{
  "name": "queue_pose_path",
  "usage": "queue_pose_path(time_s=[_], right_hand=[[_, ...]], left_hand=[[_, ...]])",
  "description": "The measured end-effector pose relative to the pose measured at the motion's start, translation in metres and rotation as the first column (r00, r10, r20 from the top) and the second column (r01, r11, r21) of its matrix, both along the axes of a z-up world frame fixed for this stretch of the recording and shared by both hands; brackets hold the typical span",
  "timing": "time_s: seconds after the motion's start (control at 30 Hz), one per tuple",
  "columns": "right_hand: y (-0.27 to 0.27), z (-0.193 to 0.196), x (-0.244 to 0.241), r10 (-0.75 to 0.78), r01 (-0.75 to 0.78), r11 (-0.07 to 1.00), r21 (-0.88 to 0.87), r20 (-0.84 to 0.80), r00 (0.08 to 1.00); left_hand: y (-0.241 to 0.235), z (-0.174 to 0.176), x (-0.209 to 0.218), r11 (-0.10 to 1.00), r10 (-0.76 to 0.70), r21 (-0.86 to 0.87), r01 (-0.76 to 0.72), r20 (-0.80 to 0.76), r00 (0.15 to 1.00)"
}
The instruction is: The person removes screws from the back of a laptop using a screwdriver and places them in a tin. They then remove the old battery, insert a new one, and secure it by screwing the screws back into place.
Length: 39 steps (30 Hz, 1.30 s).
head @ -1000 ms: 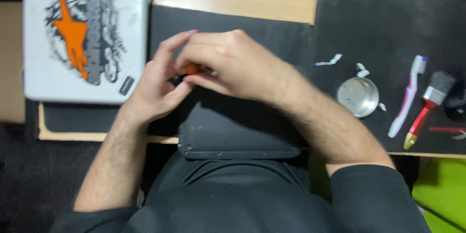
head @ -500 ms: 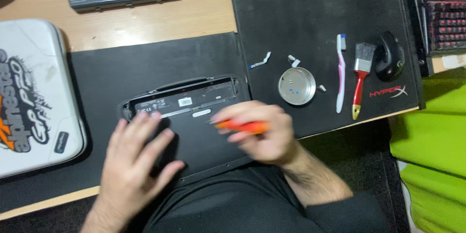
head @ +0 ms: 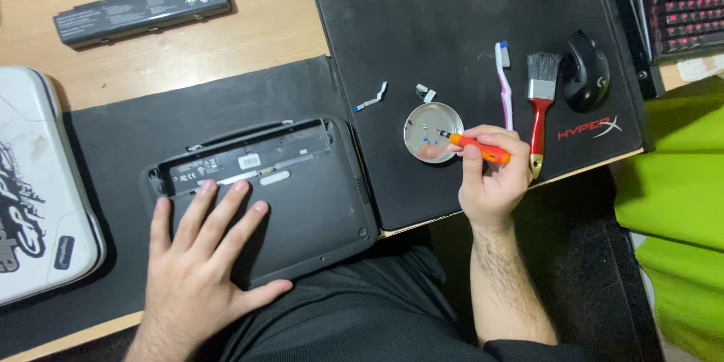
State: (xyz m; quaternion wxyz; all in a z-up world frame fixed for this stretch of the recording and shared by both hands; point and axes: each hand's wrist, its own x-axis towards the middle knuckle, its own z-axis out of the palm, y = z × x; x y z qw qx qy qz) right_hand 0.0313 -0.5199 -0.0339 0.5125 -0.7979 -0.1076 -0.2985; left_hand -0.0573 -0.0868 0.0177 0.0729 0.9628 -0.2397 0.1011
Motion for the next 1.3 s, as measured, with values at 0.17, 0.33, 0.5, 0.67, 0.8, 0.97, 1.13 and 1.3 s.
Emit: queue_pose_path(time_s=[0.17,0.33,0.5,0.67,0.8,0.97,1.13,1.3], right_hand=[[0.000,0.000,0.001,0.010,-0.010,0.998,-0.069,-0.010,1.000],[0.003,0.002,0.003,0.015,-0.018,0.995,-0.098,-0.023,1.000],[0.002,-0.007,-0.003,-0.017,0.019,0.998,0.059,-0.036,0.999],[0.038,0.007,-0.026,0.059,-0.046,0.973,0.226,-0.053,0.997],[0.100,0.023,-0.045,0.310,-0.240,0.886,0.397,-0.121,0.943],[0.140,0.030,-0.048,0.481,-0.349,0.818,0.457,-0.212,0.851],[0.156,0.030,-0.047,0.500,-0.322,0.810,0.491,-0.288,0.817],[0.157,0.027,-0.044,0.522,-0.314,0.789,0.528,-0.307,0.796]], left_hand=[[0.011,-0.003,0.015,1.000,-0.005,-0.007,0.005,-0.020,1.000],[0.020,-0.004,0.027,0.999,-0.037,-0.021,0.036,-0.031,0.999],[0.023,-0.004,0.023,0.995,-0.049,-0.094,0.043,-0.059,0.997],[0.004,0.015,0.019,0.936,-0.033,-0.352,0.016,-0.040,0.999],[-0.005,0.017,0.021,0.792,-0.135,-0.605,0.087,-0.035,0.990],[-0.006,0.002,0.029,0.807,-0.154,-0.581,0.107,-0.032,0.988],[-0.008,-0.009,0.035,0.811,-0.149,-0.573,0.114,-0.015,0.989],[-0.010,-0.010,0.036,0.813,-0.126,-0.567,0.129,0.044,0.991]])
